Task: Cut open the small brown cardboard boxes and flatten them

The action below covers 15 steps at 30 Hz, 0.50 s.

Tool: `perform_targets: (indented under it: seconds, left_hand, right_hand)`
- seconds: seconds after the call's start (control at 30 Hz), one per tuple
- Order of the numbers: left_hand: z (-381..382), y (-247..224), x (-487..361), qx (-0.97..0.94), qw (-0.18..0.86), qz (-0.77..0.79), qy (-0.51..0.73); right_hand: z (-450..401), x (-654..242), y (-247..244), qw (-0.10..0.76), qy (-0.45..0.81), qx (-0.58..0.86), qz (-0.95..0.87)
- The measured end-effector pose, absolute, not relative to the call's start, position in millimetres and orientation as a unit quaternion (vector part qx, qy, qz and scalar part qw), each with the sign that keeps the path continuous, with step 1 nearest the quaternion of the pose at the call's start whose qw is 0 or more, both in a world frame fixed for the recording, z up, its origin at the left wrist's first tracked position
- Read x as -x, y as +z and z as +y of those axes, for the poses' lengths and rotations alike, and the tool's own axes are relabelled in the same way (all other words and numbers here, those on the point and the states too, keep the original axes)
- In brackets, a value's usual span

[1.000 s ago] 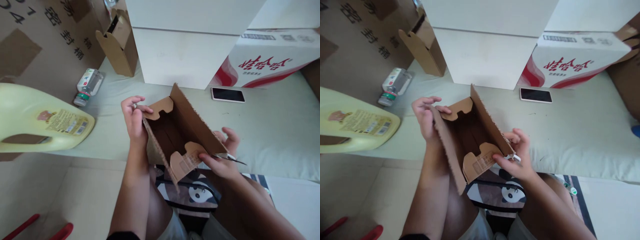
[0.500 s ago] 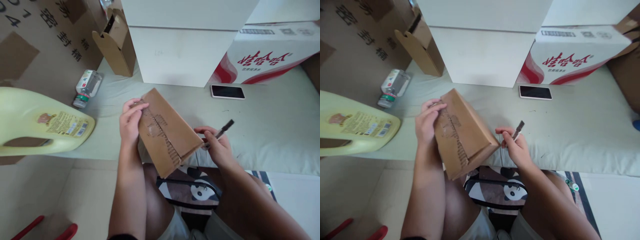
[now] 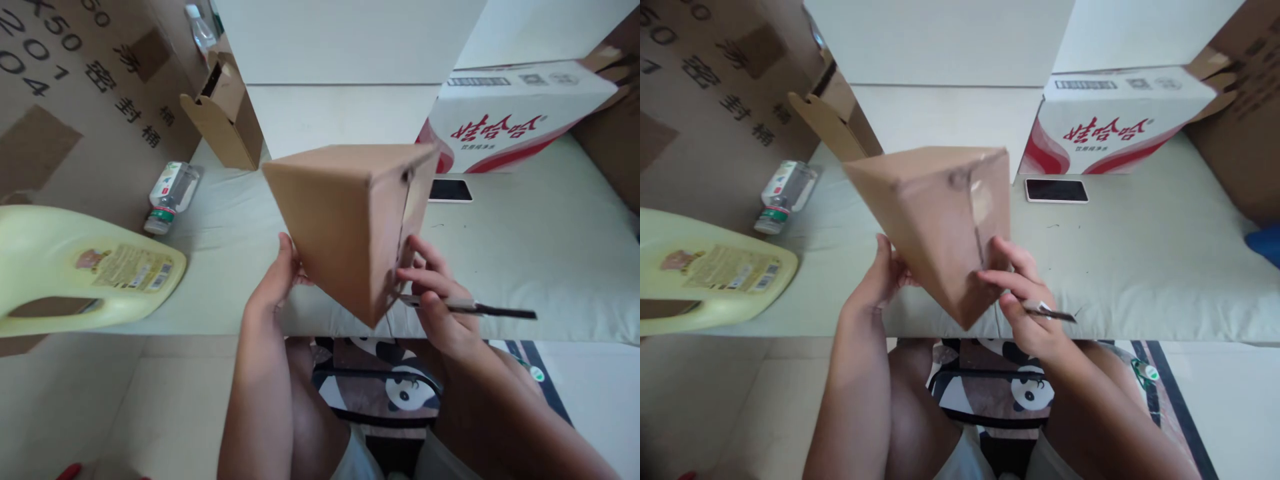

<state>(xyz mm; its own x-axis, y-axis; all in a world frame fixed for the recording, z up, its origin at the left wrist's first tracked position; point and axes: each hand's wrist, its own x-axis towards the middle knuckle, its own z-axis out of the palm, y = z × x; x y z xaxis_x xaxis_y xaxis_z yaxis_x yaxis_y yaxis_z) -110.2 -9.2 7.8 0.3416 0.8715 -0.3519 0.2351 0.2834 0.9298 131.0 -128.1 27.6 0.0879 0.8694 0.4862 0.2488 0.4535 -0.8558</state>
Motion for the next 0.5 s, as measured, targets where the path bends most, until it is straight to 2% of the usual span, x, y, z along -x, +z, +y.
perform_targets:
  seconds: [0.13,0.3,0.4,0.5]
  left_hand:
    - [-13,18,111,-0.575,0.639,0.504,0.087]
    - [-7,17,111,-0.642,0.602,0.473,0.047]
    - [2,7,109,-0.632,0.516,0.553,0.168]
    - [8,1,106,-0.601,0.419,0.536,0.420]
  right_hand:
    - [-126,-144,34,0.589,0.288,0.449,-0.607]
    - [-123,-153,33,0.599,0.279,0.473,-0.583]
    - [-122,-151,37,0.528,0.269,0.459,-0.662]
    - [-121,-146,43,0.445,0.270,0.395,-0.757]
